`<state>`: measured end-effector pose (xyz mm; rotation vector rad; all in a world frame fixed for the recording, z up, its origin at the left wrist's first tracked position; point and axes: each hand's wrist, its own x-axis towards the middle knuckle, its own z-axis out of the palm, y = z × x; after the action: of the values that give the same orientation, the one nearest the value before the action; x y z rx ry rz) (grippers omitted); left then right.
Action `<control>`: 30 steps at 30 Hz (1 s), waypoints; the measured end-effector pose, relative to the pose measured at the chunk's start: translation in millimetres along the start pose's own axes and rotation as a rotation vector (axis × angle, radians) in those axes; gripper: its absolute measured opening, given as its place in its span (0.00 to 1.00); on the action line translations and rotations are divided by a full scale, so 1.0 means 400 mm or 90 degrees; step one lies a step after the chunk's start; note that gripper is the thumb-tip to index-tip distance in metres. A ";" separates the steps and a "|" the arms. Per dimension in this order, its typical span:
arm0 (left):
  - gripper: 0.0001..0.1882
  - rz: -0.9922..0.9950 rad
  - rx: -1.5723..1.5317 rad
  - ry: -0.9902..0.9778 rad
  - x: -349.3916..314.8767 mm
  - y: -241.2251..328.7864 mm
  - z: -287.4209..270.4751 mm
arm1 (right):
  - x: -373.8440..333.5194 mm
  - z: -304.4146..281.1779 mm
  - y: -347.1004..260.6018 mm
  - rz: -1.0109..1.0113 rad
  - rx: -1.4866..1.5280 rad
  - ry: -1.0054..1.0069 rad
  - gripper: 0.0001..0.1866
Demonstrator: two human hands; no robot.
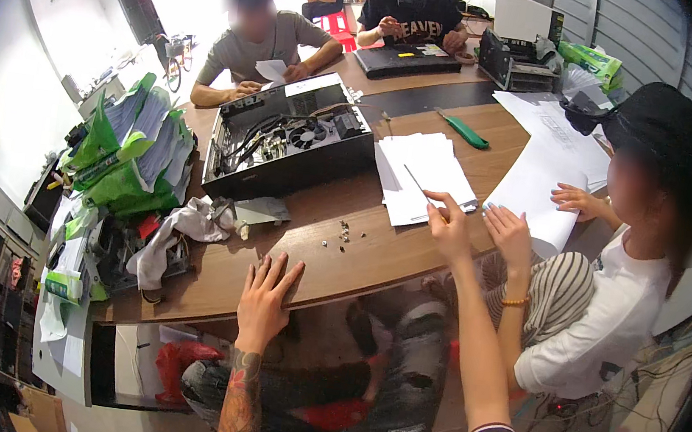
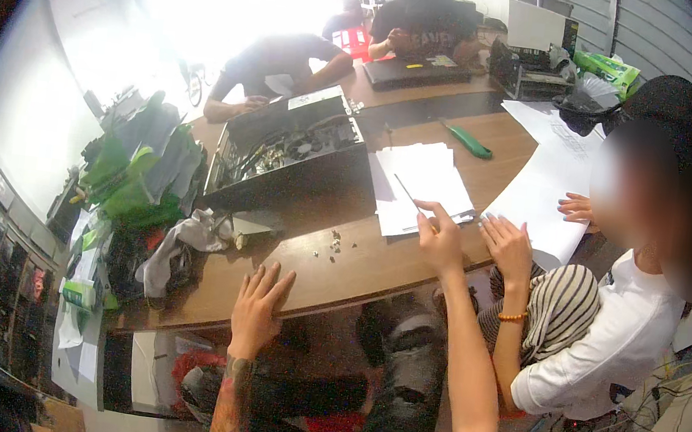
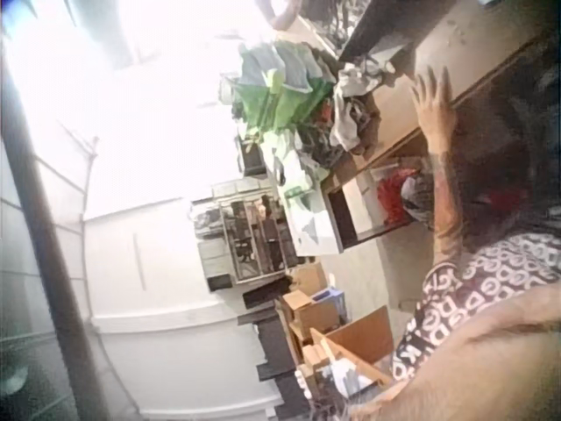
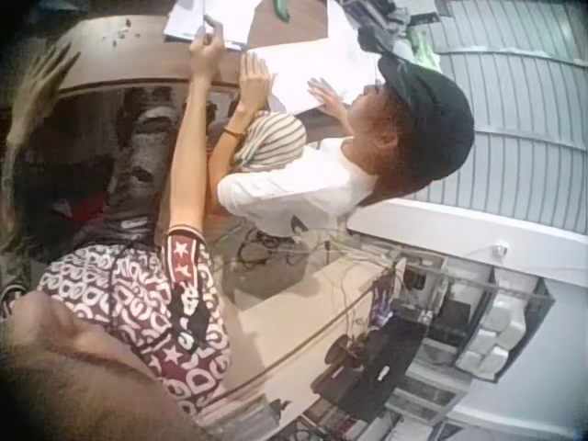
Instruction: The person handles a metal pin and a screwdriver at the table, then takes a packaged tool and cuts and tears open the packaging using the screwdriver and their hands.
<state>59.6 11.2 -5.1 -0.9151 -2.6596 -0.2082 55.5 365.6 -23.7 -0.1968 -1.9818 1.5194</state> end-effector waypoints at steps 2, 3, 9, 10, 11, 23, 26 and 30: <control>0.39 0.003 0.004 0.022 -0.005 -0.009 0.010 | 0.008 -0.005 0.016 0.015 0.045 -0.013 0.13; 0.39 0.009 0.005 0.044 -0.002 -0.005 0.011 | 0.010 -0.009 0.014 0.015 0.042 -0.019 0.13; 0.37 -0.031 0.021 0.054 -0.003 -0.004 0.015 | 0.015 -0.001 0.025 0.003 0.105 -0.020 0.13; 0.37 -0.032 0.018 0.048 -0.001 -0.002 0.017 | 0.014 -0.005 0.023 0.009 0.102 -0.022 0.13; 0.36 -0.034 0.026 0.040 0.005 0.004 0.020 | 0.015 -0.014 0.023 0.019 0.097 0.000 0.13; 0.21 -0.106 0.041 -0.025 0.033 -0.009 0.023 | -0.016 -0.029 -0.027 0.165 0.065 0.074 0.16; 0.21 -0.120 0.017 -0.114 0.036 -0.007 0.010 | -0.033 -0.065 -0.047 0.206 0.037 0.093 0.16; 0.22 -0.157 0.014 -0.147 0.010 -0.021 0.024 | 0.035 -0.012 -0.078 0.118 -0.322 -0.022 0.12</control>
<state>49.0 8.9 -13.1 -0.6351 -2.9812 -0.1367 54.8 366.0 10.8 -0.5800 -2.3994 1.1010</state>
